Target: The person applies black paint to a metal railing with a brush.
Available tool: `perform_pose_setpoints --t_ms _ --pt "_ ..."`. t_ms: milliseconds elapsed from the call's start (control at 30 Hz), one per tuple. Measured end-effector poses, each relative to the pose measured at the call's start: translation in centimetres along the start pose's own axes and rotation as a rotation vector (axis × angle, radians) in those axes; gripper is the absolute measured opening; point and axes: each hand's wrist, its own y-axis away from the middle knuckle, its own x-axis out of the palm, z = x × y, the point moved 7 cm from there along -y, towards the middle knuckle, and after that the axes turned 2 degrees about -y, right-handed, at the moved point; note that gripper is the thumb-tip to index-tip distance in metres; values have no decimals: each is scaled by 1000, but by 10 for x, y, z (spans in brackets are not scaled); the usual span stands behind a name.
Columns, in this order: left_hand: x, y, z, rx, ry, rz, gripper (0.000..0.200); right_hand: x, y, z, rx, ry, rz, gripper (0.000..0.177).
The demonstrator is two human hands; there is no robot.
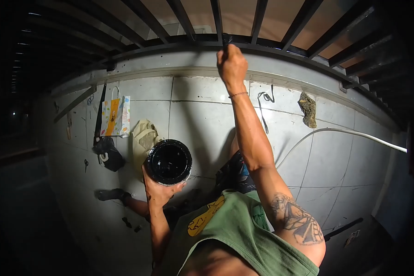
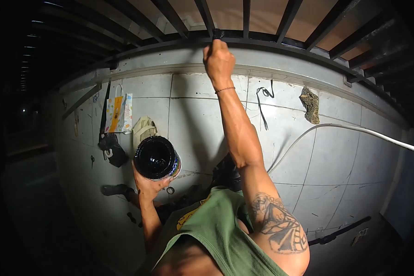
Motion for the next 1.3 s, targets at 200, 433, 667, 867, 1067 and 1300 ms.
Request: perform_pose_setpoints --t_ms 200,433,667,867,1067,1300 --pt "0 -6 -2 -24 -14 11 98 -32 1 -52 386 -523 -364 18" --pt "7 -10 -7 -1 12 16 95 -7 8 -70 508 -539 -136 20" --pt "7 -8 -3 -11 -42 25 95 -8 -3 -83 540 -688 -205 18" --pt "6 -9 -2 18 -101 20 96 -12 33 -77 550 -786 -148 18" --pt "6 -9 0 11 -150 27 97 22 45 -18 508 -756 -192 16" --pt "-2 -3 11 -19 -5 -14 97 58 -10 13 381 -545 -181 20"
